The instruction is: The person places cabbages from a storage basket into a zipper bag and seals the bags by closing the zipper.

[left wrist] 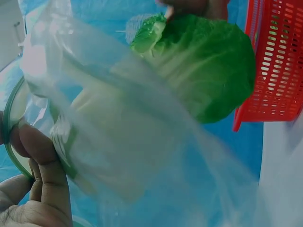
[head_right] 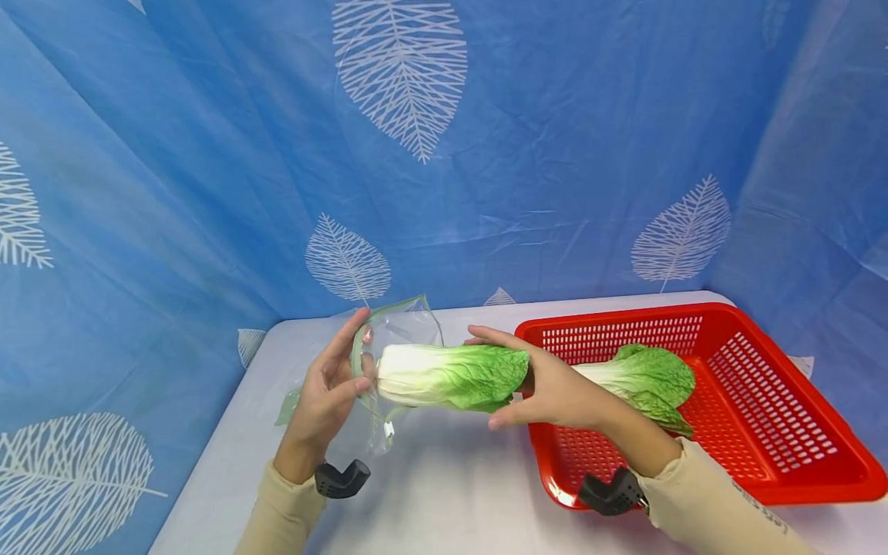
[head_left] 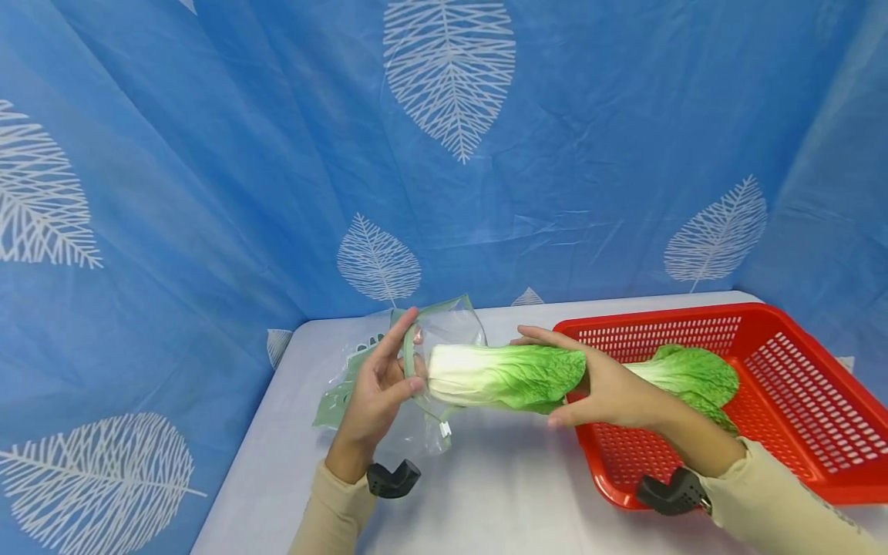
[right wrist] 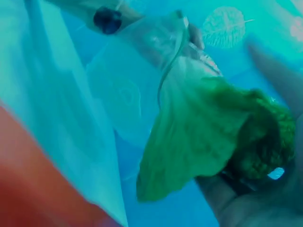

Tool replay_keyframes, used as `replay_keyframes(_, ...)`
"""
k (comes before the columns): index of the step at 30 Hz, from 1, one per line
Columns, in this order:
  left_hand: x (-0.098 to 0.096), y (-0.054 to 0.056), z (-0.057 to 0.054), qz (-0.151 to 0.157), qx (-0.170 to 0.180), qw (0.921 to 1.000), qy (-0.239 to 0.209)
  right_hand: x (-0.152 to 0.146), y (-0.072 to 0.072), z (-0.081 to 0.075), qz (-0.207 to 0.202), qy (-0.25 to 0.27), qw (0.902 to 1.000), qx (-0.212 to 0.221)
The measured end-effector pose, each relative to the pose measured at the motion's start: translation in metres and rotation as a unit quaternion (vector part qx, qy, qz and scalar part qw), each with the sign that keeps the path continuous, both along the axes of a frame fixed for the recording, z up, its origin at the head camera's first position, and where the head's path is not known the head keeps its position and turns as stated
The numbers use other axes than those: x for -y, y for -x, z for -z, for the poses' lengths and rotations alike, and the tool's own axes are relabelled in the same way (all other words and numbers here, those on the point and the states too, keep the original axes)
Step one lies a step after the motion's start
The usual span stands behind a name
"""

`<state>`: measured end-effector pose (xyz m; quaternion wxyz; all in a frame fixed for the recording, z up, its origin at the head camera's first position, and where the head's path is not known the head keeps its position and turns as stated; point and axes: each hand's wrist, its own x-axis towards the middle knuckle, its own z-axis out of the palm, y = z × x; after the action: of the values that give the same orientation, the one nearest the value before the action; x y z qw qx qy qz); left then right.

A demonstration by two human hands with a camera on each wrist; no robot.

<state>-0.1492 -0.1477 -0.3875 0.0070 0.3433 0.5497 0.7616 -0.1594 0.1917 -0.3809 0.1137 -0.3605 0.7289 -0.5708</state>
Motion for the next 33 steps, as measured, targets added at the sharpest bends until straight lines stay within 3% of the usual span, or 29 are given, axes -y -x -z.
replay_keyframes(4, 0.0, 0.0, -0.002, 0.001, -0.002, 1.0, -0.001, 0.004, -0.004, -0.002, 0.023, 0.013, 0.9991, -0.032)
replay_keyframes(9, -0.001, 0.0, -0.004, 0.008, -0.003, 1.0, 0.002, 0.011, -0.009, -0.009, 0.134, -0.022, 0.9893, -0.055)
replay_keyframes(15, -0.002, 0.0, -0.007, 0.016, 0.004, 0.9996, 0.022, 0.011, -0.01, -0.017, 0.178, -0.037, 0.9804, -0.075)
replay_keyframes(20, -0.002, -0.003, -0.009, 0.023, 0.018, 0.9985, 0.046, 0.012, -0.011, -0.031, 0.193, -0.043, 0.9716, -0.13)
replay_keyframes(26, -0.002, -0.011, -0.006, 0.032, 0.003, 0.9986, 0.043, 0.012, -0.009, -0.035, 0.196, -0.047, 0.9635, -0.176)
replay_keyframes(29, -0.004, -0.012, -0.004, 0.035, -0.001, 0.9983, 0.047, 0.01, -0.008, -0.033, 0.202, -0.053, 0.9598, -0.188)
replay_keyframes(33, -0.008, -0.012, -0.003, 0.048, 0.006, 0.9975, 0.051, 0.013, -0.008, -0.034, 0.195, -0.058, 0.9619, -0.183)
